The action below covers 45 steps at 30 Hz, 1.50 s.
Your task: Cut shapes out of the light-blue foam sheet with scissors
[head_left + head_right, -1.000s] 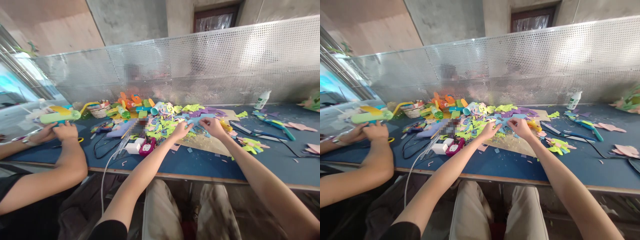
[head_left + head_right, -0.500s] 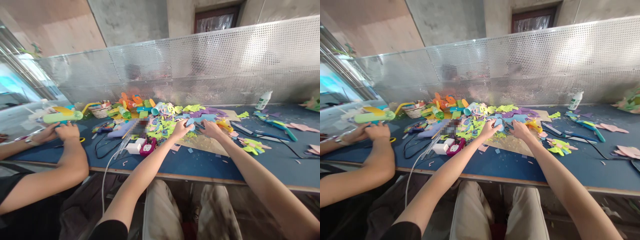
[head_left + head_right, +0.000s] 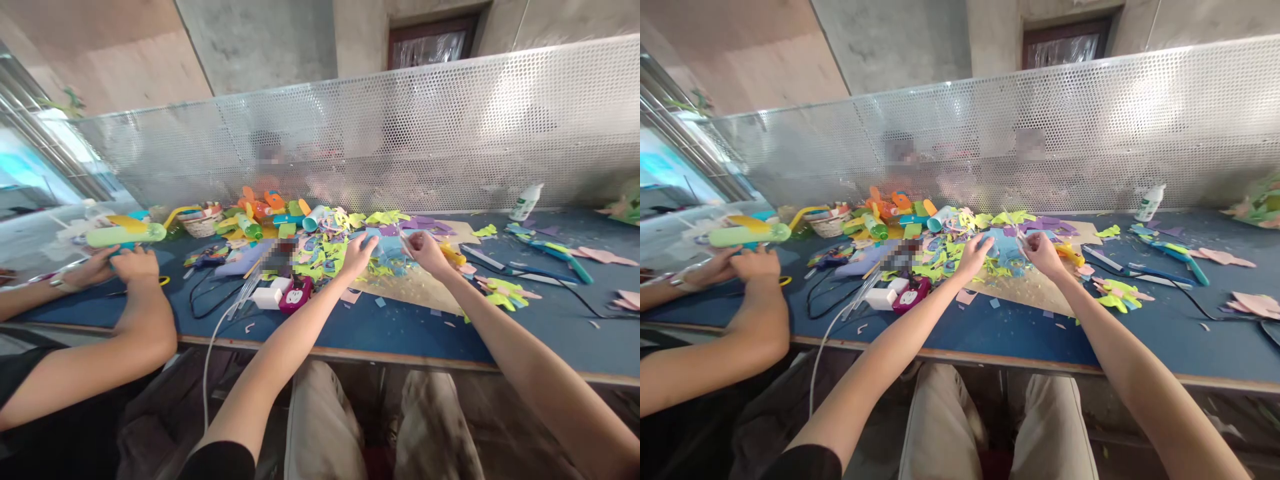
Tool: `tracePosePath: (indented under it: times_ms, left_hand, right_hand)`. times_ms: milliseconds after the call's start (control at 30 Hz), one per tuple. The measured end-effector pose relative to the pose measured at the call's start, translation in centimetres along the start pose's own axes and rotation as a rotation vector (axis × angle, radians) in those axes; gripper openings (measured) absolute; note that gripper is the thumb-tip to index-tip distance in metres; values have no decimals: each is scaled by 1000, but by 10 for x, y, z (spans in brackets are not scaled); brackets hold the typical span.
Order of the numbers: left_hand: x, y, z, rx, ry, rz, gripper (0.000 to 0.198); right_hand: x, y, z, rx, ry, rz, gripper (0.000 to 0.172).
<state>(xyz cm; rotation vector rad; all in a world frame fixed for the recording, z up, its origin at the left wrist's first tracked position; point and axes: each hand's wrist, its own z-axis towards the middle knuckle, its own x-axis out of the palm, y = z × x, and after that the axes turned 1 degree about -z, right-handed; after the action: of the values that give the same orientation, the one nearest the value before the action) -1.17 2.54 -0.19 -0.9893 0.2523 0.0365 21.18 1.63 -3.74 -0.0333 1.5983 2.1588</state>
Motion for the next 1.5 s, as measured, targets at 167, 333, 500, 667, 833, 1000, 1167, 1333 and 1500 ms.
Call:
tracePosePath:
  times_ms: [167, 333, 500, 667, 833, 1000, 1167, 1333, 1500]
  left_hand:
    - [-3, 1, 2, 74, 15, 24, 41]
    - [-4, 2, 2, 76, -32, -3, 38]
    - [-5, -1, 1, 92, -22, -45, 33]
    - [-2, -4, -2, 75, -23, -69, 27]
    - [0, -7, -4, 74, 3, -59, 25]
    - [-1, -9, -4, 62, 47, -91, 27]
    - [0, -8, -4, 78, 46, -99, 30]
    - [1, -8, -4, 112, 30, -97, 29]
    - [0, -11, -5, 121, 43, -86, 32]
  right_hand:
    - [-8, 26, -10, -58, 65, 106, 47]
    - [-16, 34, -22, -139, 366, -180, 52]
    - [-11, 37, -25, -219, 562, -260, 55]
    - [-7, 36, -28, -210, 607, -249, 60]
    - [-5, 35, -32, -173, 590, -225, 65]
    - [-5, 35, -34, -168, 596, -210, 69]
    - [-1, 35, -35, -169, 595, -185, 69]
    - [1, 32, -36, -177, 581, -197, 69]
    - [1, 35, -38, -182, 551, -227, 70]
